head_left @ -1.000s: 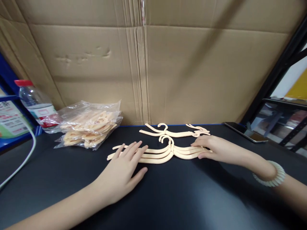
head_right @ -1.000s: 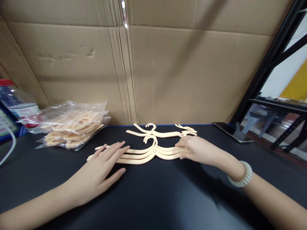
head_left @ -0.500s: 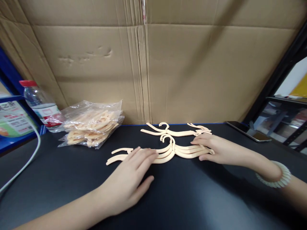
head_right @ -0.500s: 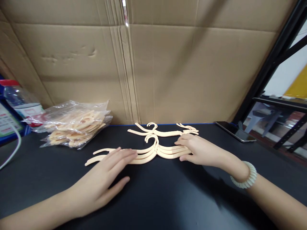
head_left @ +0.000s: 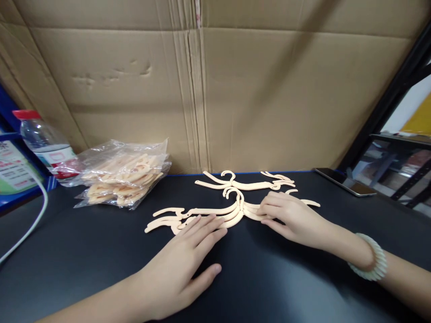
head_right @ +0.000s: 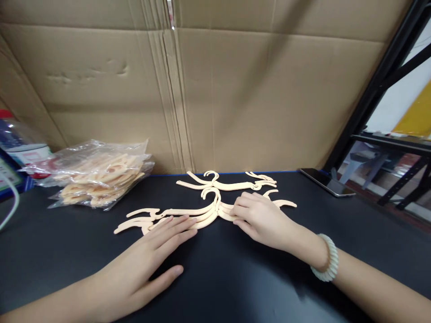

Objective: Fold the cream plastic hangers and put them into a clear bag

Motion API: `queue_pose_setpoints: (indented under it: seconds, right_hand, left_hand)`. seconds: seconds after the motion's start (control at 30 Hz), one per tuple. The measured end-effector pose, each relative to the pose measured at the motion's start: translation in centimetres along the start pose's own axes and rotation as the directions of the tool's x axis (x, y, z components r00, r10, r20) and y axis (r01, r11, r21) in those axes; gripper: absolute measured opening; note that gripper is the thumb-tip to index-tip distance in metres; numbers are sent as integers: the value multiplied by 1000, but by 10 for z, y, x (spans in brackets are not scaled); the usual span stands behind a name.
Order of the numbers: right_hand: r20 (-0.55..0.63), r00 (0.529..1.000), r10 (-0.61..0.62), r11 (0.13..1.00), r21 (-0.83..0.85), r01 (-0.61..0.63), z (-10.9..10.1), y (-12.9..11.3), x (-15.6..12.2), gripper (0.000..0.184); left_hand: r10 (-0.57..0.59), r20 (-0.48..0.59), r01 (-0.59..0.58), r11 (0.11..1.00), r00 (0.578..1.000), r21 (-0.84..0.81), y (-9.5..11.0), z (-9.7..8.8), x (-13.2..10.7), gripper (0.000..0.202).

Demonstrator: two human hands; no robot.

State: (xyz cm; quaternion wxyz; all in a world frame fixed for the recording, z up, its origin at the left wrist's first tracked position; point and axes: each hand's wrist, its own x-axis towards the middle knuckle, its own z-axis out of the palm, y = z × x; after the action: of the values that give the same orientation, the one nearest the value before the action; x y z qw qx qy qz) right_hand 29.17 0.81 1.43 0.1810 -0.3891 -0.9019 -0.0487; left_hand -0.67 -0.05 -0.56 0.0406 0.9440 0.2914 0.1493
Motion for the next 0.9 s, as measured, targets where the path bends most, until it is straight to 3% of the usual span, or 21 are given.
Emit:
queue_pose_setpoints:
  seconds: [0.17,0.37,0.5,0.9]
  right_hand:
    - [-86,994,-74,996,-53,69,1,-3,0,25]
    - [36,973,-226,972,-57,228,6,-17,-2,25]
    - [100,968,-230,973,-11,233,9,-23,-2,25]
    - [123,970,-208,978,16,208,8,-24,-2,25]
  left_hand:
    - [53,-21,-53,999,998,10,0,-4,2,46]
    - [298,54,-294,954,953,-64,1,-14,5,44]
    - [285,51,-280,956,957,-87,1,-14,6,43]
    - [264,48,-257,958,963,-124,3,-15,8,44]
